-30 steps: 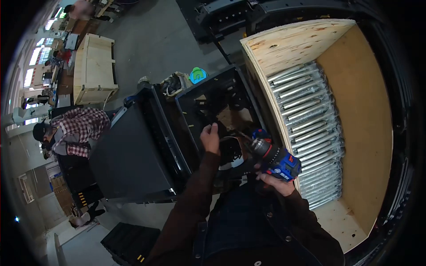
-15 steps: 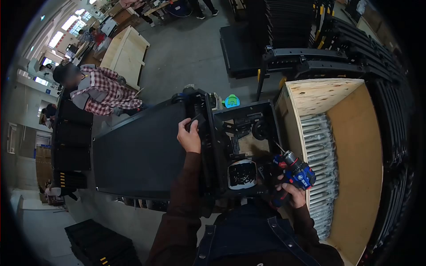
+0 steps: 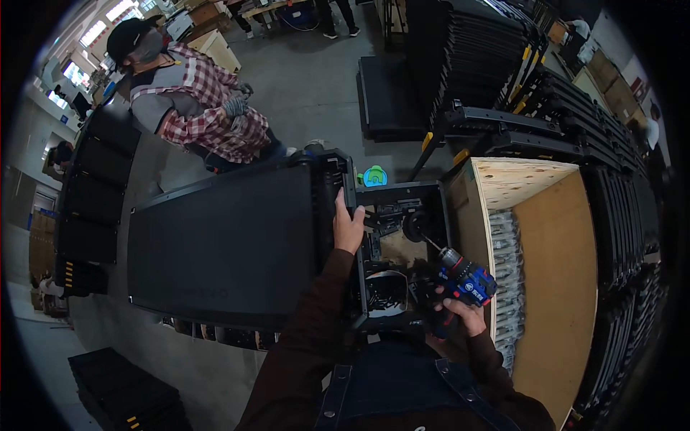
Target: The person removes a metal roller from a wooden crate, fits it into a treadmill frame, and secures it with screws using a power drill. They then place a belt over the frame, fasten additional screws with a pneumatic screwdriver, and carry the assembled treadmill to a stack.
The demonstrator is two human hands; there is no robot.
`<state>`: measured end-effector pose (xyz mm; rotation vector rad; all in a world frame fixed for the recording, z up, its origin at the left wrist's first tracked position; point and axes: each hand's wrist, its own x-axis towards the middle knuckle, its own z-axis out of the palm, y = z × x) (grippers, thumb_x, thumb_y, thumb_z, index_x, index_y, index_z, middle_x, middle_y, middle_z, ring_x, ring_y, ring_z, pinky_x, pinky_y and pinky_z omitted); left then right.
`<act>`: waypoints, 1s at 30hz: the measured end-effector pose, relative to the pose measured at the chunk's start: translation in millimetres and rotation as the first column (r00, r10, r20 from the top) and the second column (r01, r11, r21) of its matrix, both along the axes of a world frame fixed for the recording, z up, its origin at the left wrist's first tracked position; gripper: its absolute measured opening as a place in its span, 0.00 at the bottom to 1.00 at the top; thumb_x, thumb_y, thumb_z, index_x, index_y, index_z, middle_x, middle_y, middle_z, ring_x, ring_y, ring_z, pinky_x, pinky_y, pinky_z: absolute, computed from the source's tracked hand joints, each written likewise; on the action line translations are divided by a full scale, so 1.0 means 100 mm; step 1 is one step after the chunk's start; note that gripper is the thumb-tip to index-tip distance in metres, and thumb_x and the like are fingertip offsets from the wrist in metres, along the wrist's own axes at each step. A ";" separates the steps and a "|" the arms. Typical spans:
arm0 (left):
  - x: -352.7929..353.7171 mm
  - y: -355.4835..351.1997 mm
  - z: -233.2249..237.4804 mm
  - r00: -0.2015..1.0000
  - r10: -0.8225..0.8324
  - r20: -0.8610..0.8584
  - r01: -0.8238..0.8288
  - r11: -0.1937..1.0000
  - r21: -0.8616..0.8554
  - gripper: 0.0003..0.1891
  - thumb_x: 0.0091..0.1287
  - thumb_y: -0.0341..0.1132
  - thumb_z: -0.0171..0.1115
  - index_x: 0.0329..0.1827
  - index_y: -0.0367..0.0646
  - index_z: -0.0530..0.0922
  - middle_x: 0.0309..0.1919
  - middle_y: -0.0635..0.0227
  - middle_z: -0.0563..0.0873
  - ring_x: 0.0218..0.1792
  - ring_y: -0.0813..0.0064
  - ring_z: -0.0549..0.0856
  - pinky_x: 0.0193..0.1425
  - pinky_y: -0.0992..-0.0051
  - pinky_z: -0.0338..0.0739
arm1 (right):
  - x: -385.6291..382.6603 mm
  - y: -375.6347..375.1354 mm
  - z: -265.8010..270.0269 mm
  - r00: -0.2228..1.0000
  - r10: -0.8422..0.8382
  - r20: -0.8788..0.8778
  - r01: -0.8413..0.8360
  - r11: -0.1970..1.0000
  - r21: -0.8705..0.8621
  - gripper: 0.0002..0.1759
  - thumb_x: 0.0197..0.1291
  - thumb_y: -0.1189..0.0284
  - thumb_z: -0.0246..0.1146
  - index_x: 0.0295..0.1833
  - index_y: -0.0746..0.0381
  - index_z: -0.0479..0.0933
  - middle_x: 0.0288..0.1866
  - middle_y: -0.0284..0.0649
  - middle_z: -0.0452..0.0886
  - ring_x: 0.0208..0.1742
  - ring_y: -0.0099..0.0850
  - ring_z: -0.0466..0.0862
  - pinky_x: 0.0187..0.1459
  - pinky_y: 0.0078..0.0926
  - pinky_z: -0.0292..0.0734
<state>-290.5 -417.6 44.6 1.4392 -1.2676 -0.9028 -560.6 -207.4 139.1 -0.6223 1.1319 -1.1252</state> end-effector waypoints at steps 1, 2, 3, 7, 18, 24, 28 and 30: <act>0.00 0.04 0.00 0.999 0.011 0.033 -0.010 1.000 -0.027 0.34 0.69 0.33 0.62 0.78 0.38 0.63 0.64 0.46 0.80 0.64 0.50 0.81 0.69 0.62 0.72 | 0.05 -0.06 0.06 1.000 0.010 0.006 -0.010 1.000 0.015 0.27 0.60 0.85 0.65 0.66 0.65 0.73 0.56 0.44 0.85 0.44 0.36 0.88 0.50 0.34 0.85; -0.01 0.06 -0.01 0.998 0.020 0.062 -0.016 0.998 -0.059 0.35 0.65 0.32 0.65 0.77 0.39 0.64 0.60 0.46 0.82 0.62 0.52 0.83 0.67 0.63 0.74 | 0.08 -0.12 0.09 1.000 0.016 0.009 -0.016 1.000 0.025 0.28 0.60 0.86 0.66 0.66 0.65 0.73 0.57 0.45 0.85 0.45 0.36 0.88 0.49 0.34 0.86; 0.01 0.04 -0.02 0.998 0.018 0.056 -0.015 0.998 -0.059 0.35 0.65 0.32 0.65 0.77 0.39 0.64 0.60 0.46 0.82 0.62 0.52 0.83 0.67 0.63 0.74 | 0.13 -0.22 0.12 1.000 0.014 0.002 -0.014 1.000 0.025 0.28 0.60 0.86 0.66 0.66 0.65 0.73 0.57 0.45 0.85 0.45 0.36 0.88 0.49 0.34 0.86; 0.11 0.02 0.04 0.988 0.053 0.147 -0.046 0.998 -0.051 0.38 0.59 0.28 0.66 0.76 0.39 0.65 0.59 0.46 0.82 0.61 0.46 0.81 0.66 0.57 0.74 | 0.40 -0.78 0.29 0.974 0.185 -0.133 -0.193 0.980 -0.048 0.28 0.57 0.88 0.66 0.65 0.65 0.74 0.52 0.44 0.86 0.42 0.33 0.88 0.43 0.29 0.87; 0.44 0.10 0.06 0.976 0.102 0.194 -0.093 0.994 -0.054 0.37 0.59 0.28 0.67 0.75 0.42 0.66 0.59 0.45 0.82 0.60 0.43 0.81 0.65 0.53 0.74 | 1.12 -2.22 0.42 0.742 0.519 -0.424 -0.545 0.836 0.069 0.25 0.54 0.89 0.67 0.59 0.67 0.76 0.43 0.43 0.87 0.30 0.28 0.86 0.36 0.27 0.86; 0.47 0.09 0.01 0.978 0.109 0.176 -0.096 0.992 -0.083 0.38 0.58 0.27 0.66 0.75 0.44 0.66 0.58 0.46 0.82 0.60 0.44 0.80 0.65 0.54 0.74 | 1.27 -2.29 0.58 0.745 0.507 -0.434 -0.526 0.846 0.085 0.18 0.55 0.87 0.67 0.53 0.68 0.78 0.40 0.41 0.87 0.28 0.28 0.86 0.33 0.26 0.86; 0.49 0.11 0.03 0.981 0.106 0.164 -0.094 0.992 -0.079 0.38 0.58 0.27 0.66 0.75 0.43 0.66 0.59 0.48 0.82 0.61 0.45 0.80 0.66 0.54 0.74 | 1.30 -2.36 0.56 0.721 0.544 -0.429 -0.557 0.823 0.108 0.17 0.56 0.86 0.67 0.52 0.67 0.79 0.40 0.40 0.86 0.29 0.27 0.86 0.32 0.25 0.86; 0.49 0.09 0.02 0.981 0.107 0.163 -0.094 0.992 -0.080 0.38 0.58 0.26 0.66 0.75 0.43 0.66 0.59 0.48 0.82 0.62 0.45 0.80 0.66 0.54 0.74 | 1.34 -2.42 0.58 0.693 0.545 -0.472 -0.569 0.815 0.106 0.17 0.55 0.85 0.68 0.50 0.67 0.79 0.38 0.38 0.86 0.27 0.26 0.85 0.30 0.24 0.84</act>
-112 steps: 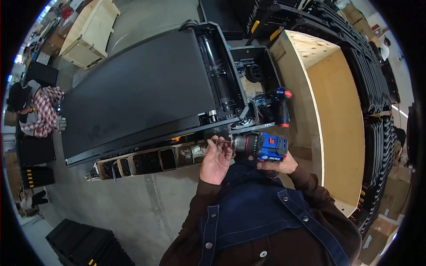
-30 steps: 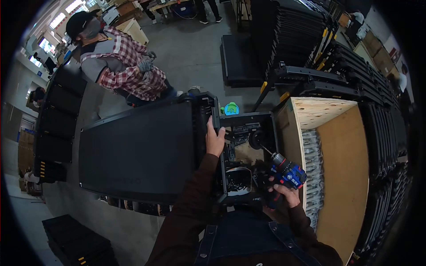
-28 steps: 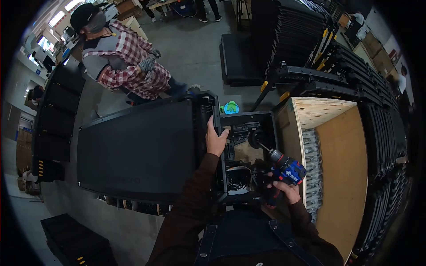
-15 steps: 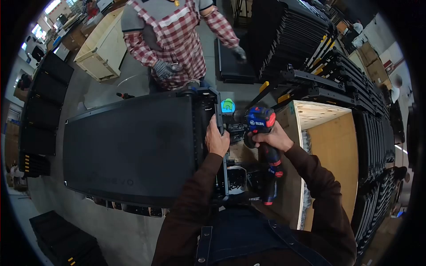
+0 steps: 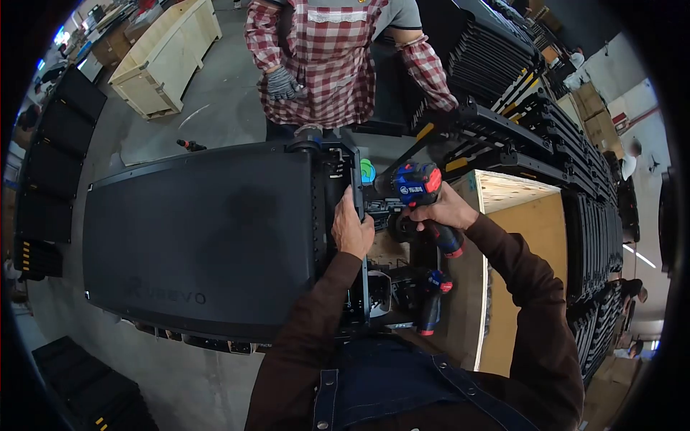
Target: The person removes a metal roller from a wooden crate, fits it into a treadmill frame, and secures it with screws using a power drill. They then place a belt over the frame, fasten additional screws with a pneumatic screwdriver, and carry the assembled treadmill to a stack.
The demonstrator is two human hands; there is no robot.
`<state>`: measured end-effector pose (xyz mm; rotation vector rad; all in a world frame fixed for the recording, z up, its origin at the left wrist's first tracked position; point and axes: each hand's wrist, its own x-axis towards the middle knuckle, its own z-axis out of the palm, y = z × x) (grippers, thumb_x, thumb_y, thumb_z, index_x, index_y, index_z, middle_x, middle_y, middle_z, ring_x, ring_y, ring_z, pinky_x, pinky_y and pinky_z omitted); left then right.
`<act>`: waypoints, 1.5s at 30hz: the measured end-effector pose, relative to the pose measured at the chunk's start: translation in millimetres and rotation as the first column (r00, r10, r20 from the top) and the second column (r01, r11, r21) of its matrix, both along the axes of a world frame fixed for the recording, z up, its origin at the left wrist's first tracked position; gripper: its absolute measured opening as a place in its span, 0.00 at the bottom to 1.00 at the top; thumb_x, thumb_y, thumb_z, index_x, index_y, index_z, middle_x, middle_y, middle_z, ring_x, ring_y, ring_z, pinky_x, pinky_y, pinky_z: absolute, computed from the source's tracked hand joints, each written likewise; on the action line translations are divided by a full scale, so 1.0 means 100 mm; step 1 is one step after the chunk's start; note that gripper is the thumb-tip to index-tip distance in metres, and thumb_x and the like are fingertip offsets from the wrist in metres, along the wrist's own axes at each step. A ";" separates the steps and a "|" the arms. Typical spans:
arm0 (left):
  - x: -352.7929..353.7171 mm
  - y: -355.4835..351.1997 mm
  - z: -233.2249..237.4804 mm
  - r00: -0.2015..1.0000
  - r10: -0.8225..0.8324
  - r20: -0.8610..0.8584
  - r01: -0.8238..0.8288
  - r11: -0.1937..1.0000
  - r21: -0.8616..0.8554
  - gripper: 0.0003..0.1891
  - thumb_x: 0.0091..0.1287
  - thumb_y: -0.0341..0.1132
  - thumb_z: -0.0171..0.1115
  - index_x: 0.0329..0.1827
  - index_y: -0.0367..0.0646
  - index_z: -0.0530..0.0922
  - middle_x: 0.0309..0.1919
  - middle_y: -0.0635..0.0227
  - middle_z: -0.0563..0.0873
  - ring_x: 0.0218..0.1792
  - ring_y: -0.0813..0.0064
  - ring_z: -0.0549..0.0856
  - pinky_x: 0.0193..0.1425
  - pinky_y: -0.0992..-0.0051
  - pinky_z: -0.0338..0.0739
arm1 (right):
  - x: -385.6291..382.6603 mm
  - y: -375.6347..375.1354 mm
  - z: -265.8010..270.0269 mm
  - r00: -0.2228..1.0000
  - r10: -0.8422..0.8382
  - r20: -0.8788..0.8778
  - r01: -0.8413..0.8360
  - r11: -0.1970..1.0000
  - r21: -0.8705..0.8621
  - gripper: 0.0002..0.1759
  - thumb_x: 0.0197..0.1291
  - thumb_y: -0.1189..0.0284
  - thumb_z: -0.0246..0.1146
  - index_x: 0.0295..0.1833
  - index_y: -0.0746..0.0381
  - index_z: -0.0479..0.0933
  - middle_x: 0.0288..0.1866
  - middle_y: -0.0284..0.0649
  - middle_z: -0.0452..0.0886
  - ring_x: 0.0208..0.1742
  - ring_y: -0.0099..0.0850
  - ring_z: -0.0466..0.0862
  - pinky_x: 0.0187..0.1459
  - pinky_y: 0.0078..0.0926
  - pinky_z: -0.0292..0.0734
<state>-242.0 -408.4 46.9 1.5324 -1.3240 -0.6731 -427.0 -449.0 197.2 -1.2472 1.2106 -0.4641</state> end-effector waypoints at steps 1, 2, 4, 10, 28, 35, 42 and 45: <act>0.00 0.00 -0.02 1.000 0.004 0.003 -0.004 1.000 -0.005 0.38 0.58 0.26 0.66 0.75 0.43 0.66 0.59 0.48 0.81 0.62 0.46 0.79 0.66 0.54 0.74 | 0.03 -0.04 0.04 1.000 0.000 -0.005 0.000 1.000 0.001 0.17 0.55 0.85 0.68 0.50 0.67 0.79 0.38 0.38 0.86 0.27 0.26 0.85 0.30 0.24 0.84; 0.00 0.00 -0.03 1.000 0.008 0.007 -0.008 1.000 -0.009 0.38 0.57 0.26 0.66 0.75 0.43 0.66 0.60 0.48 0.81 0.62 0.46 0.79 0.67 0.54 0.74 | 0.05 -0.09 0.11 0.995 0.060 -0.077 -0.060 0.998 0.007 0.16 0.54 0.84 0.69 0.49 0.67 0.79 0.36 0.37 0.85 0.25 0.25 0.84 0.28 0.23 0.83; 0.00 0.00 -0.03 1.000 0.009 -0.003 -0.009 1.000 -0.017 0.38 0.57 0.26 0.66 0.75 0.42 0.66 0.60 0.48 0.81 0.63 0.46 0.79 0.67 0.55 0.73 | 0.21 -0.21 0.36 0.966 0.147 -0.212 -0.145 0.989 0.025 0.15 0.51 0.81 0.70 0.46 0.67 0.79 0.31 0.35 0.84 0.21 0.23 0.82 0.24 0.23 0.80; 0.00 0.03 0.00 0.998 0.005 -0.060 -0.005 1.000 -0.007 0.39 0.57 0.24 0.66 0.75 0.40 0.65 0.62 0.47 0.79 0.65 0.46 0.77 0.69 0.55 0.72 | 0.65 -0.64 0.74 0.719 0.350 -0.601 -0.379 0.922 0.085 0.12 0.51 0.81 0.68 0.43 0.69 0.78 0.30 0.39 0.84 0.21 0.26 0.83 0.22 0.25 0.80; -0.03 0.04 0.09 0.998 0.033 -0.054 -0.028 0.995 0.096 0.37 0.59 0.28 0.65 0.75 0.42 0.66 0.62 0.49 0.80 0.63 0.44 0.78 0.67 0.54 0.73 | 0.66 -0.98 0.79 0.567 0.546 -0.617 -0.557 0.806 0.201 0.11 0.49 0.80 0.72 0.39 0.69 0.81 0.29 0.38 0.84 0.26 0.27 0.85 0.28 0.27 0.83; 0.05 0.05 -0.12 0.940 -0.170 -0.297 0.145 0.984 -0.103 0.48 0.59 0.25 0.69 0.81 0.34 0.50 0.76 0.38 0.65 0.76 0.49 0.68 0.79 0.61 0.62 | -0.39 0.26 0.09 0.955 0.201 -0.216 -0.148 0.959 0.240 0.12 0.61 0.70 0.74 0.43 0.65 0.81 0.27 0.38 0.83 0.24 0.26 0.84 0.27 0.25 0.82; 1.67 1.58 0.65 0.887 0.059 0.457 -0.046 0.998 -0.040 0.28 0.71 0.38 0.66 0.73 0.39 0.72 0.72 0.52 0.74 0.72 0.51 0.73 0.76 0.58 0.66 | -0.38 1.29 -2.00 0.829 0.039 -0.557 -0.064 0.998 -0.026 0.46 0.55 0.56 0.76 0.72 0.68 0.64 0.56 0.58 0.83 0.58 0.53 0.84 0.60 0.42 0.77; 2.35 2.06 0.31 0.737 0.070 0.672 -0.109 0.994 0.017 0.28 0.76 0.45 0.60 0.74 0.42 0.71 0.75 0.53 0.71 0.75 0.51 0.69 0.78 0.54 0.60 | -0.23 1.45 -2.75 0.760 0.021 -0.649 -0.099 0.991 -0.084 0.50 0.59 0.53 0.70 0.77 0.65 0.53 0.59 0.66 0.81 0.63 0.62 0.80 0.62 0.48 0.76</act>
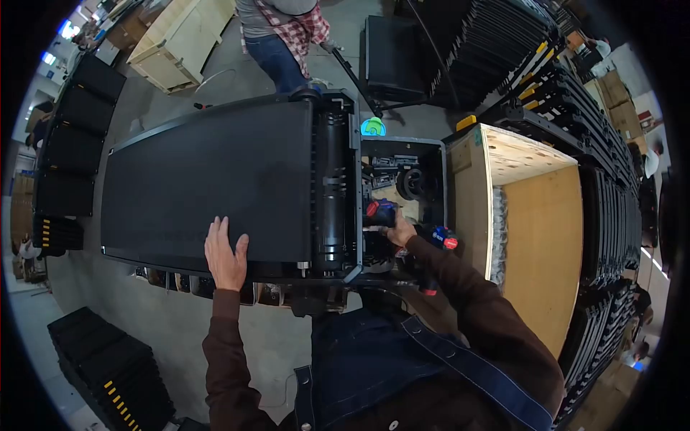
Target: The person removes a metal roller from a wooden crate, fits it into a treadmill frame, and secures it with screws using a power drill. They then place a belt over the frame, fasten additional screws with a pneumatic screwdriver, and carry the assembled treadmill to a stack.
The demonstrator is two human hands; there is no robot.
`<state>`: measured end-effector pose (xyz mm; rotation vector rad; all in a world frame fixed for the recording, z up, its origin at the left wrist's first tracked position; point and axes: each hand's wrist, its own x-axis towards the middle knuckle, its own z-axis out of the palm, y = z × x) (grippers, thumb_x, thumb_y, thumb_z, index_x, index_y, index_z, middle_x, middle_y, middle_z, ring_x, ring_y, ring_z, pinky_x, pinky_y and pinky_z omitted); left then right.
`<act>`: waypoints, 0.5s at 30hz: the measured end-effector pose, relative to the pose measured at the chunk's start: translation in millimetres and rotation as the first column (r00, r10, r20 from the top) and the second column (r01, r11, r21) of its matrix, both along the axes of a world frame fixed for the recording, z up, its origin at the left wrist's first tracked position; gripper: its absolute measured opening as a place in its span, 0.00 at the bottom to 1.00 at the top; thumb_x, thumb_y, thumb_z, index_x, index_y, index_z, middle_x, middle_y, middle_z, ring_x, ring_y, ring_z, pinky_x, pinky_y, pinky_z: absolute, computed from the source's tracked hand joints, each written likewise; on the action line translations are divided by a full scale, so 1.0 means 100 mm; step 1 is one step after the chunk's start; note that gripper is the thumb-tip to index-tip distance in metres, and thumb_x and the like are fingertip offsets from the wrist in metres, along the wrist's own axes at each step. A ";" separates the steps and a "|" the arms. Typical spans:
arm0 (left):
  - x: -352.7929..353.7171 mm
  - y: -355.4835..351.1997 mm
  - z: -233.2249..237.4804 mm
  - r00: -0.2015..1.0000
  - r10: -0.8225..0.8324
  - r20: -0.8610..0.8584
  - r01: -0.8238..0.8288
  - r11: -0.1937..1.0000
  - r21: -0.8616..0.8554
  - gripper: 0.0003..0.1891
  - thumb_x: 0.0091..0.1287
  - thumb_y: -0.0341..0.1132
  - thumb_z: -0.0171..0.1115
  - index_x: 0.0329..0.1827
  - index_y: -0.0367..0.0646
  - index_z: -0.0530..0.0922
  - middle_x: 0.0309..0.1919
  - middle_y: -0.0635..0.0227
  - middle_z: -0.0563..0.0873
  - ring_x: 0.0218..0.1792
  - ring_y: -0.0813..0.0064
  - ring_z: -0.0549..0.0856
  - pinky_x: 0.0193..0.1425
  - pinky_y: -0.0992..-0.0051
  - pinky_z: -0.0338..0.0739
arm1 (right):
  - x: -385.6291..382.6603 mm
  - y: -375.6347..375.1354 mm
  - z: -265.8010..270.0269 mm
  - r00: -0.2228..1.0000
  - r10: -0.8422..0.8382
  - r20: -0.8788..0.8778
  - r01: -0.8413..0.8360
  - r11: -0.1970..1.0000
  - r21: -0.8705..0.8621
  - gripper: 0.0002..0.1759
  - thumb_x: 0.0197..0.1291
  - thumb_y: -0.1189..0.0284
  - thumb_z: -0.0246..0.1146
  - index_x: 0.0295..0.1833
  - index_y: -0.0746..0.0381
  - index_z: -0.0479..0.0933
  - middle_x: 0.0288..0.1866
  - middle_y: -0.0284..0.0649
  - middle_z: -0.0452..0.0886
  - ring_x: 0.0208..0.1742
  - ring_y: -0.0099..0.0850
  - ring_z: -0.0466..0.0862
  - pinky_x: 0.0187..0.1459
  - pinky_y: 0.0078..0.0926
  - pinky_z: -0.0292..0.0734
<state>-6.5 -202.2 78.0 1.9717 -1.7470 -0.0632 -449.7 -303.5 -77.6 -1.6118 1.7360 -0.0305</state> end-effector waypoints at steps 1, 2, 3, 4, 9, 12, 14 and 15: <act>0.12 0.10 -0.12 0.993 -0.009 0.116 0.005 0.999 0.037 0.28 0.77 0.49 0.56 0.75 0.44 0.71 0.76 0.53 0.69 0.77 0.51 0.67 0.80 0.51 0.57 | 0.00 0.03 -0.35 1.000 0.020 0.017 -0.020 0.999 -0.025 0.49 0.60 0.53 0.69 0.77 0.65 0.51 0.59 0.65 0.81 0.61 0.62 0.81 0.62 0.49 0.76; 0.13 0.16 -0.18 0.994 -0.029 0.104 0.029 1.000 0.003 0.28 0.78 0.50 0.52 0.76 0.46 0.70 0.78 0.56 0.67 0.78 0.53 0.65 0.81 0.50 0.54 | 0.04 0.06 -0.45 0.999 0.035 0.017 -0.035 0.999 -0.038 0.49 0.60 0.53 0.69 0.77 0.65 0.51 0.59 0.65 0.81 0.61 0.62 0.81 0.62 0.49 0.76; 0.12 0.17 -0.19 0.994 -0.017 0.110 0.017 1.000 -0.002 0.28 0.78 0.49 0.53 0.77 0.46 0.69 0.78 0.57 0.68 0.78 0.54 0.65 0.81 0.50 0.54 | 0.14 0.09 -0.50 0.999 -0.009 -0.040 0.010 1.000 0.012 0.49 0.60 0.54 0.69 0.76 0.65 0.51 0.59 0.65 0.81 0.61 0.63 0.81 0.61 0.50 0.77; 0.11 0.16 -0.18 0.993 0.000 0.117 0.001 1.000 -0.007 0.28 0.77 0.49 0.53 0.77 0.47 0.69 0.77 0.58 0.68 0.78 0.55 0.65 0.81 0.50 0.54 | 0.25 0.11 -0.58 0.994 -0.047 -0.097 0.053 0.997 0.059 0.48 0.60 0.54 0.69 0.75 0.64 0.51 0.59 0.65 0.81 0.60 0.63 0.81 0.61 0.52 0.77; 0.13 0.18 -0.13 0.996 0.016 0.088 -0.011 0.998 -0.059 0.27 0.74 0.48 0.58 0.74 0.47 0.72 0.75 0.57 0.70 0.77 0.55 0.66 0.80 0.50 0.55 | -0.41 -0.07 -2.45 0.932 -0.217 0.291 0.224 0.975 0.010 0.28 0.76 0.56 0.52 0.69 0.66 0.67 0.55 0.56 0.84 0.61 0.50 0.82 0.60 0.47 0.78; 0.18 0.24 -0.15 0.999 -0.014 0.034 0.017 0.995 -0.097 0.29 0.73 0.47 0.59 0.74 0.45 0.71 0.75 0.53 0.69 0.77 0.53 0.66 0.80 0.50 0.56 | -0.70 -0.01 -2.37 0.487 -0.623 0.613 0.477 0.777 0.411 0.38 0.77 0.40 0.40 0.64 0.61 0.78 0.46 0.47 0.86 0.50 0.42 0.88 0.47 0.53 0.85; 0.25 0.25 -0.17 0.999 -0.052 -0.005 0.051 0.991 -0.124 0.29 0.73 0.47 0.60 0.74 0.44 0.71 0.75 0.50 0.68 0.77 0.51 0.65 0.80 0.49 0.55 | -0.21 0.49 -0.98 0.553 -0.642 0.531 0.569 0.757 0.321 0.18 0.73 0.62 0.54 0.60 0.59 0.77 0.39 0.46 0.85 0.31 0.45 0.88 0.20 0.47 0.83; 0.28 0.26 -0.17 0.996 -0.083 -0.031 0.079 0.989 -0.126 0.30 0.73 0.47 0.59 0.75 0.44 0.70 0.76 0.49 0.68 0.77 0.50 0.64 0.80 0.49 0.55 | 0.10 0.79 -0.45 0.587 -0.645 0.490 0.617 0.748 0.246 0.16 0.71 0.67 0.57 0.59 0.61 0.77 0.37 0.46 0.84 0.30 0.42 0.88 0.19 0.43 0.82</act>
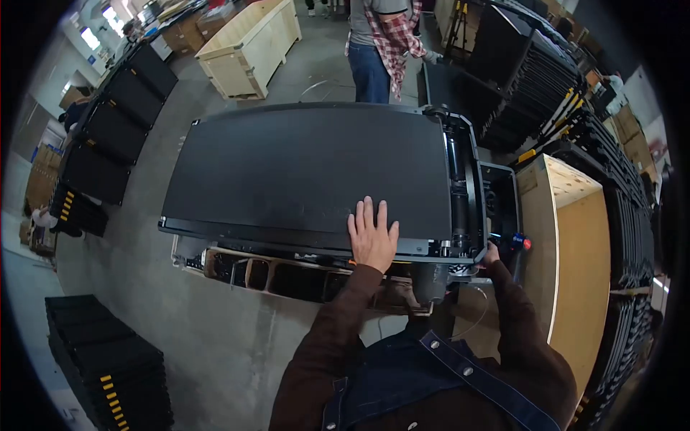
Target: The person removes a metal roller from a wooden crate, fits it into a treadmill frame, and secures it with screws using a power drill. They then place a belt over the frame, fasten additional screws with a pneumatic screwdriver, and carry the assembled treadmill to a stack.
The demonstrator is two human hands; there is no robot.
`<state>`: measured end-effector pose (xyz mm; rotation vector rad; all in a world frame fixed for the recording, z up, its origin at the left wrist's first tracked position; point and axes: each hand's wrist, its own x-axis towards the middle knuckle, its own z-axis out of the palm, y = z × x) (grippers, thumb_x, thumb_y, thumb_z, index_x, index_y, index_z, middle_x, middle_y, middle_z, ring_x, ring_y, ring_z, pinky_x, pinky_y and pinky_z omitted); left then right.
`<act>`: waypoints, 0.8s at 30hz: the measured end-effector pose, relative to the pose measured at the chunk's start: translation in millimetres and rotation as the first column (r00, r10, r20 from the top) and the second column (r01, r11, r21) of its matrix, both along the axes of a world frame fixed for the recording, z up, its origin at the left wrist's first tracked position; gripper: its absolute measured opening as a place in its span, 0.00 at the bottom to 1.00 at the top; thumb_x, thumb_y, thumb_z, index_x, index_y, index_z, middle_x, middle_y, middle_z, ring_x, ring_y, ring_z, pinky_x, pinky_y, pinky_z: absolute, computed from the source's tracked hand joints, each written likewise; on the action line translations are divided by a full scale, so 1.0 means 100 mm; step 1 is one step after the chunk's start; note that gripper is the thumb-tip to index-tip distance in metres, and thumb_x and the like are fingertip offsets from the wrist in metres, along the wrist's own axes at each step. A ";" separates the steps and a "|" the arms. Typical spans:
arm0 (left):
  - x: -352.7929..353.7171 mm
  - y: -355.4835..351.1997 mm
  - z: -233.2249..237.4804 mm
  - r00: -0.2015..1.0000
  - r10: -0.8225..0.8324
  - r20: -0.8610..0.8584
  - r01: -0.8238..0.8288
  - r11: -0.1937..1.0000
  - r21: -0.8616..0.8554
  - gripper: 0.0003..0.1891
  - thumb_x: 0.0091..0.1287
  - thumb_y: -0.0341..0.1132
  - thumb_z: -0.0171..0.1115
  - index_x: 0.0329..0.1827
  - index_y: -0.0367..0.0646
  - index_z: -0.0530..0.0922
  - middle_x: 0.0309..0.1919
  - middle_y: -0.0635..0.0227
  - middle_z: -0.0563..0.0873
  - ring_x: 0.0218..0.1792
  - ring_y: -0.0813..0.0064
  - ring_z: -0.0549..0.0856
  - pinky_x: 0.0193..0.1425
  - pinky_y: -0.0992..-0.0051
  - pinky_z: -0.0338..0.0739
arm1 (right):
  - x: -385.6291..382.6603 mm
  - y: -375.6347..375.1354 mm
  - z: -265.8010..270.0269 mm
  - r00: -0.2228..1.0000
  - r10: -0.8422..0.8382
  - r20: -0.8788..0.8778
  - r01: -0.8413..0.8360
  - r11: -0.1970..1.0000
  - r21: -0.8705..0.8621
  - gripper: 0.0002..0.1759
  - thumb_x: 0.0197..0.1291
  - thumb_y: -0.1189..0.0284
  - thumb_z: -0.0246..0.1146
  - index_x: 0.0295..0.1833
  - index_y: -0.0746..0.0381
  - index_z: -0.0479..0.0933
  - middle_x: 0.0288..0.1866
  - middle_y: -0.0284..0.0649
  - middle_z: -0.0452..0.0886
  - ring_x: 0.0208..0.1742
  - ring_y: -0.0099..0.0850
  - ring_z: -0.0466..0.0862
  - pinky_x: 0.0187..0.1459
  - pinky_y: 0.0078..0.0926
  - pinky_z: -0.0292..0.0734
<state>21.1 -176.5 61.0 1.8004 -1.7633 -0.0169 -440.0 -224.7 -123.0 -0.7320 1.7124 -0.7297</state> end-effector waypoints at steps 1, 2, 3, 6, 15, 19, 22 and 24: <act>0.05 0.02 -0.01 0.999 -0.040 -0.016 0.041 0.999 0.015 0.30 0.74 0.48 0.58 0.75 0.44 0.70 0.76 0.47 0.67 0.78 0.48 0.63 0.80 0.47 0.54 | 0.24 0.23 0.41 0.995 -0.030 -0.097 0.028 0.999 -0.028 0.14 0.69 0.72 0.59 0.59 0.62 0.76 0.35 0.46 0.84 0.28 0.38 0.88 0.18 0.38 0.81; 0.09 0.03 -0.03 0.997 -0.073 -0.030 0.073 0.997 0.000 0.30 0.75 0.49 0.57 0.75 0.44 0.70 0.76 0.46 0.67 0.78 0.47 0.63 0.80 0.47 0.54 | 0.45 0.43 0.77 0.983 -0.183 -0.031 0.181 0.982 -0.058 0.16 0.66 0.76 0.62 0.59 0.64 0.76 0.33 0.43 0.83 0.26 0.31 0.85 0.18 0.32 0.79; 0.12 0.04 -0.05 0.993 -0.109 -0.039 0.108 0.994 -0.013 0.29 0.75 0.49 0.57 0.75 0.44 0.70 0.76 0.46 0.66 0.78 0.47 0.63 0.80 0.47 0.53 | 0.60 0.61 1.02 0.960 -0.280 0.005 0.278 0.949 -0.150 0.15 0.67 0.75 0.62 0.58 0.63 0.76 0.32 0.41 0.83 0.26 0.29 0.84 0.20 0.30 0.79; 0.25 0.05 -0.04 0.977 -0.213 0.004 0.213 0.977 -0.019 0.30 0.74 0.49 0.58 0.75 0.46 0.70 0.77 0.45 0.66 0.77 0.46 0.63 0.79 0.46 0.55 | 1.31 1.25 1.76 0.909 -0.407 0.094 0.412 0.835 -0.365 0.13 0.70 0.71 0.61 0.57 0.62 0.77 0.31 0.36 0.82 0.25 0.24 0.81 0.25 0.23 0.79; 0.84 -0.10 0.09 0.909 -0.413 0.049 0.406 0.907 0.112 0.27 0.79 0.49 0.52 0.75 0.46 0.70 0.77 0.54 0.68 0.79 0.53 0.64 0.79 0.42 0.53 | 3.54 1.53 1.11 0.326 -0.464 0.823 0.235 0.884 0.405 0.27 0.80 0.50 0.42 0.62 0.58 0.74 0.60 0.51 0.82 0.61 0.50 0.82 0.62 0.59 0.77; 1.26 -0.59 0.11 0.922 -0.369 0.114 0.348 0.922 0.172 0.27 0.79 0.49 0.52 0.75 0.44 0.70 0.77 0.56 0.70 0.79 0.54 0.65 0.78 0.41 0.57 | 4.14 0.91 1.48 -0.039 -0.469 0.882 0.387 0.807 0.446 0.29 0.78 0.48 0.41 0.55 0.59 0.77 0.53 0.46 0.84 0.56 0.43 0.83 0.63 0.57 0.75; 1.55 -1.36 0.05 0.904 -0.370 0.212 0.354 0.929 0.112 0.29 0.79 0.50 0.51 0.76 0.41 0.68 0.77 0.57 0.70 0.78 0.53 0.67 0.77 0.45 0.61 | 4.19 1.00 -0.42 -0.586 0.005 0.810 0.308 0.926 0.217 0.34 0.70 0.41 0.49 0.65 0.56 0.75 0.60 0.41 0.83 0.56 0.38 0.83 0.52 0.36 0.79; 1.66 -2.09 0.03 0.893 -0.366 0.262 0.355 0.931 0.090 0.29 0.79 0.50 0.51 0.76 0.41 0.68 0.76 0.56 0.70 0.77 0.53 0.67 0.77 0.46 0.62 | 4.25 0.91 0.59 -0.577 -0.314 0.754 0.271 0.797 0.539 0.37 0.67 0.38 0.51 0.67 0.54 0.75 0.64 0.38 0.81 0.55 0.36 0.82 0.45 0.29 0.78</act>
